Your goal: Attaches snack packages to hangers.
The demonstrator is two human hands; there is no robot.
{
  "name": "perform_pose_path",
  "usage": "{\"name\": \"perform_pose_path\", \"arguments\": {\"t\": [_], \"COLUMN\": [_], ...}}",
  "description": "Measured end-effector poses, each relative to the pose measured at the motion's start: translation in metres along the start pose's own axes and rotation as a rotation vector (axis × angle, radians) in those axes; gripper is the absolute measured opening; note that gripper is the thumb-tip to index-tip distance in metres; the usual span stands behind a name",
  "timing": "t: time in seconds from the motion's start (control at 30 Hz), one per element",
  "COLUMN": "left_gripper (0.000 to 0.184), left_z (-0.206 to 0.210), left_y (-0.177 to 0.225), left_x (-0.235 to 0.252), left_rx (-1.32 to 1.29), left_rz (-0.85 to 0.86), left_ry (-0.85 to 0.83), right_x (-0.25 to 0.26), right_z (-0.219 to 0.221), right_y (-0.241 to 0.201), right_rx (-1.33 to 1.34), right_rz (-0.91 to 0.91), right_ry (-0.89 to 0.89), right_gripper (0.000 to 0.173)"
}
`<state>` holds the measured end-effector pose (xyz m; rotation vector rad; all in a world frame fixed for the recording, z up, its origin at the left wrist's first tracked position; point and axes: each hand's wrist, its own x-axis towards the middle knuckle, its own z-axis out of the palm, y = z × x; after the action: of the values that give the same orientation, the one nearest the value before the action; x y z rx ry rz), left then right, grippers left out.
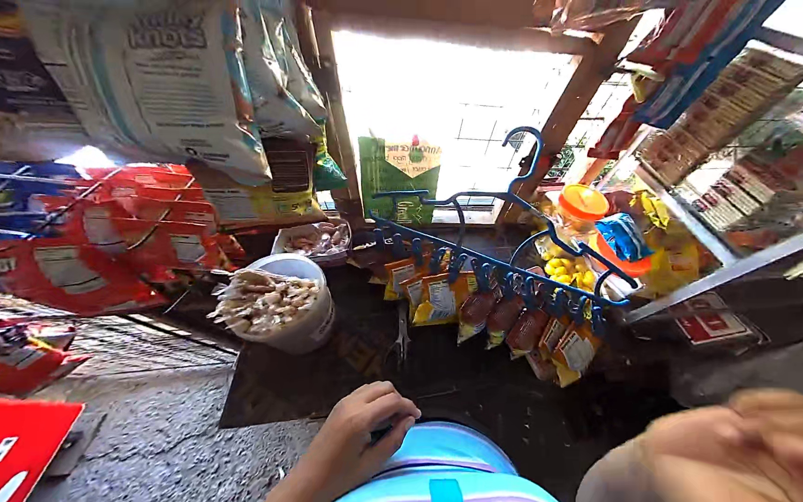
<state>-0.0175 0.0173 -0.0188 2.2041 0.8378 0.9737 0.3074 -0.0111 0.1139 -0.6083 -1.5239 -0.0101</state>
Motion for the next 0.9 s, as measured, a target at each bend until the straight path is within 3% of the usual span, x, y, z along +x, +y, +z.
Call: {"name": "perform_pose_path", "arguments": {"t": [0.1, 0.23, 0.4, 0.63, 0.9], "left_gripper": [0.016, 0.016, 0.017, 0.018, 0.02], "left_z": [0.007, 0.009, 0.004, -0.001, -0.005], "left_y": [-0.008, -0.01, -0.012, -0.02, -0.023], "left_x": [0.004, 0.003, -0.007, -0.022, -0.02], "left_rx": [0.005, -0.026, -0.13, -0.173, -0.193], "left_rz": [0.04, 0.078, 0.035, -0.042, -0.064], "left_ry": [-0.034, -0.067, -0.001, 0.035, 0.028], "right_x": [0.004, 0.015, 0.046, 0.07, 0.084], "right_z": [0.038, 0.064, 0.046, 0.033, 0.023], "right_y": [0.037, 0.076, 0.089, 0.095, 0.094], "right_rx": [-0.246, -0.286, -0.344, -0.445, -0.45], "right_rz": [0.056, 0.256, 0.376, 0.451, 0.429], "right_ry": [-0.044, -0.296, -0.313, -0.538, -0.524], "right_gripper": [0.017, 0.023, 0.021, 0.021, 0.023]}}
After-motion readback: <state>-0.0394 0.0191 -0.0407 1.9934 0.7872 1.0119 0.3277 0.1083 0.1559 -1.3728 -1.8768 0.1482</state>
